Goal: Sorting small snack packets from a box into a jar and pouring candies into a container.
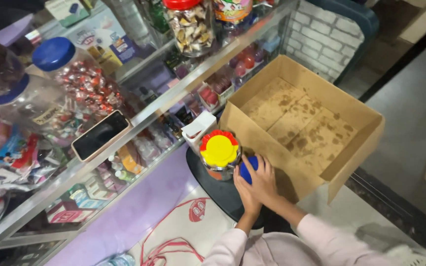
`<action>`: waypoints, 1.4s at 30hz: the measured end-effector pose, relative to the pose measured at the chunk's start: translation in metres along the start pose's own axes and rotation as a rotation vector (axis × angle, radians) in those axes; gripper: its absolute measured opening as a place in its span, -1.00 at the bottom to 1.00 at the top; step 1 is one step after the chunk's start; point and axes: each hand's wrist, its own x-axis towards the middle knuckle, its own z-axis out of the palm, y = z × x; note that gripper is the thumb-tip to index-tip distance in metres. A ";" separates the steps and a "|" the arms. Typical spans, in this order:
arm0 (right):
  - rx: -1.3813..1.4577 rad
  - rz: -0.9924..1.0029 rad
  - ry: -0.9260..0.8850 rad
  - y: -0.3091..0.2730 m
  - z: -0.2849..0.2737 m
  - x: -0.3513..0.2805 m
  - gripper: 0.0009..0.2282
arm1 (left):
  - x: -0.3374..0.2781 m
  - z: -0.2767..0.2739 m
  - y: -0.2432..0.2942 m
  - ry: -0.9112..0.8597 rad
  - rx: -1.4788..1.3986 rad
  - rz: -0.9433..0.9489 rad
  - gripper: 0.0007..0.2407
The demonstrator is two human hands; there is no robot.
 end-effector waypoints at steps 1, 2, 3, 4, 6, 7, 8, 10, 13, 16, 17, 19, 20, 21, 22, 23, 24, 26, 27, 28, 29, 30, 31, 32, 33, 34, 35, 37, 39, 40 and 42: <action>0.019 0.093 0.091 0.005 0.017 -0.004 -0.33 | 0.000 0.002 -0.001 0.002 0.032 0.011 -0.31; 0.036 0.187 0.183 0.010 0.033 -0.008 -0.32 | 0.000 0.003 -0.001 0.003 0.062 0.022 -0.31; 0.028 0.198 0.185 0.023 0.014 -0.002 -0.32 | 0.009 0.000 0.010 -0.008 0.055 0.025 -0.31; 0.119 0.284 0.046 0.032 -0.002 -0.003 -0.32 | 0.011 -0.009 0.021 0.004 -0.027 -0.021 -0.25; 0.211 0.388 -0.095 0.033 -0.050 -0.003 -0.32 | 0.014 -0.020 0.037 -0.004 -0.111 -0.074 -0.18; 0.348 0.543 -0.368 0.025 -0.083 0.000 -0.33 | 0.016 -0.023 0.043 -0.004 -0.142 -0.120 -0.11; 0.484 0.680 -0.636 0.021 -0.117 0.011 -0.34 | 0.026 -0.021 0.050 0.007 -0.177 -0.159 -0.05; 0.472 0.592 -0.545 0.030 -0.104 0.005 -0.34 | 0.022 -0.017 0.043 0.016 -0.149 -0.108 -0.03; 0.317 0.192 -0.229 0.032 -0.092 0.006 -0.29 | 0.017 -0.015 0.038 0.039 -0.120 -0.042 -0.02; 0.114 -0.099 -0.103 0.025 -0.084 0.004 -0.17 | 0.014 -0.015 0.033 0.049 -0.111 -0.011 -0.08; 0.063 -0.082 -0.197 0.021 -0.082 0.001 -0.11 | 0.013 -0.016 0.032 0.045 -0.099 0.008 -0.13; 0.045 0.111 -0.412 -0.001 -0.108 0.016 -0.10 | 0.023 -0.021 0.046 0.050 -0.122 -0.009 -0.11; 0.029 0.311 -0.628 -0.013 -0.122 0.020 -0.08 | 0.025 -0.025 0.054 0.047 -0.143 -0.028 -0.10; 0.029 0.311 -0.631 -0.012 -0.121 0.019 -0.08 | 0.021 -0.022 0.047 0.048 -0.142 -0.031 -0.10; 0.033 0.265 -0.595 -0.012 -0.120 0.017 -0.06 | 0.018 -0.018 0.039 0.036 -0.128 -0.024 -0.14; 0.036 0.219 -0.560 -0.012 -0.118 0.016 -0.05 | 0.014 -0.014 0.032 0.024 -0.113 -0.017 -0.18; 0.034 0.216 -0.559 0.001 -0.105 0.017 -0.05 | 0.014 -0.012 0.030 0.029 -0.114 -0.016 -0.18; 0.075 -0.132 -0.258 0.025 -0.077 0.016 -0.05 | 0.011 -0.010 0.026 0.018 -0.056 -0.035 -0.18; 0.077 -0.133 -0.261 0.024 -0.073 0.014 -0.05 | 0.011 -0.014 0.031 0.019 -0.054 -0.038 -0.18; 0.069 -0.123 -0.230 0.024 -0.070 0.017 -0.06 | 0.015 -0.016 0.037 0.021 -0.079 -0.028 -0.14; 0.061 -0.114 -0.198 0.025 -0.068 0.019 -0.07 | 0.019 -0.017 0.042 0.024 -0.104 -0.019 -0.10; 0.061 -0.118 -0.198 0.019 -0.063 0.021 -0.07 | 0.019 -0.018 0.043 0.027 -0.103 -0.019 -0.10; 0.029 0.026 -0.232 0.013 -0.059 0.023 -0.08 | 0.019 -0.019 0.045 0.019 -0.098 -0.010 -0.08; -0.002 0.170 -0.265 0.007 -0.055 0.025 -0.10 | 0.020 -0.021 0.046 0.009 -0.093 0.001 -0.06; -0.001 0.168 -0.263 0.006 -0.050 0.029 -0.10 | 0.020 -0.020 0.046 0.011 -0.091 0.003 -0.06; -0.057 0.282 -0.335 0.004 -0.045 0.033 -0.09 | 0.021 -0.019 0.047 0.017 -0.131 -0.037 -0.06; -0.113 0.396 -0.407 0.002 -0.041 0.036 -0.07 | 0.021 -0.019 0.048 0.022 -0.172 -0.077 -0.06; -0.146 0.355 -0.452 0.004 -0.052 0.042 -0.03 | 0.017 -0.017 0.045 0.031 -0.155 -0.107 -0.04; -0.180 0.319 -0.485 0.015 -0.054 0.046 0.01 | 0.018 -0.018 0.042 0.036 -0.142 -0.126 -0.02; -0.156 0.156 -0.470 0.027 -0.053 0.046 0.00 | 0.019 -0.016 0.042 0.032 -0.167 -0.116 0.02; -0.131 -0.007 -0.453 0.041 -0.049 0.046 0.02 | 0.020 -0.016 0.045 0.028 -0.191 -0.104 0.07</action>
